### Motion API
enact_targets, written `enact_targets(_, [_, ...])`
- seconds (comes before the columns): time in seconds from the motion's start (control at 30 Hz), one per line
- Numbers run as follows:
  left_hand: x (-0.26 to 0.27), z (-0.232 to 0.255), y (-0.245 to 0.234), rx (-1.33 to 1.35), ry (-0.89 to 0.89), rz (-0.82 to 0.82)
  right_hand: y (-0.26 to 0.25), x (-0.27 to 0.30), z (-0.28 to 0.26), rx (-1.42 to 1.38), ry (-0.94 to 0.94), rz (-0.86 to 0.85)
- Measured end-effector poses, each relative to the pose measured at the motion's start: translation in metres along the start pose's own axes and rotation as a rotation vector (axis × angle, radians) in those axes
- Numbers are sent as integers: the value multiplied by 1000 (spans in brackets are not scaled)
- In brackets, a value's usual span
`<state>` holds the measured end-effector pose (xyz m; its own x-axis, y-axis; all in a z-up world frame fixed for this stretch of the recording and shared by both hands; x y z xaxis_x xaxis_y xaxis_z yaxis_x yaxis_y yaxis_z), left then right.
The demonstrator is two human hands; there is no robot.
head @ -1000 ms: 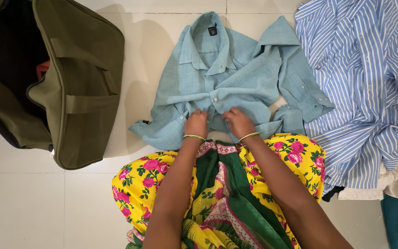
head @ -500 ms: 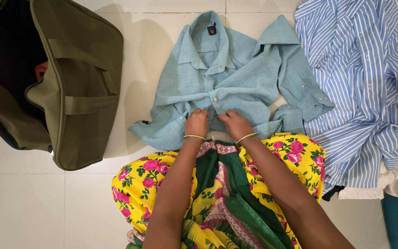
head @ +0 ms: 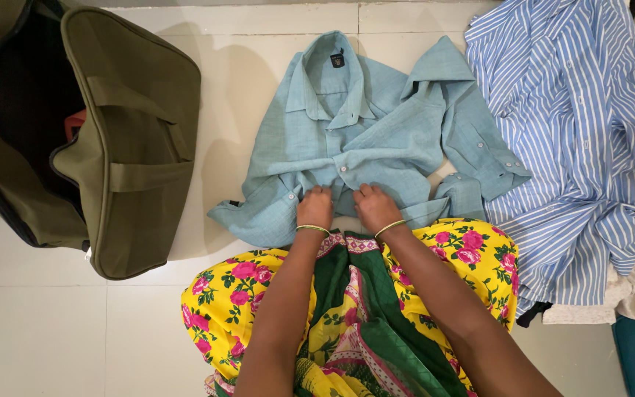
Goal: The person buttons a light blue long-sleeved shirt while sitting on the floor, handling the fabric and buttons by hand near a green bag.
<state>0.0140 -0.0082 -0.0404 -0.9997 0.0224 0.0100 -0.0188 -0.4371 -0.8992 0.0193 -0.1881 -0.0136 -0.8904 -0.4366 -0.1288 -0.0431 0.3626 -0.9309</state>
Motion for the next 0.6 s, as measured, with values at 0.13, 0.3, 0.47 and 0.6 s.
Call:
enact_targets(0.13, [0,0,7,-60,13,2,3,2,3,47,2,69])
enact_targets(0.3, [-1,-1,19,-105,21,21,2,-2,5,-32,105,105])
enact_targets(0.47, [1,0,21,-106,24,30,-10,-3,1,-238,191,165])
enact_targets(0.6, [4,6,19,-105,24,37,-5,-2,4,-418,309,176])
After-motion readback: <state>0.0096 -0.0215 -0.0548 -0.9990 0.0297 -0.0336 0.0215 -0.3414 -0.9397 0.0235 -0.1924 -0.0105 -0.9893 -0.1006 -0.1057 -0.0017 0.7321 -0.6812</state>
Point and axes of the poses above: each hand's wrist, its own x-axis away from the middle knuckle, its own y-axis out of the palm, z = x × y, the point moved 1 cm from there along -x, towards the middle knuckle, and after that the axes turned 8 degrees about z, right-handed, at the moved point
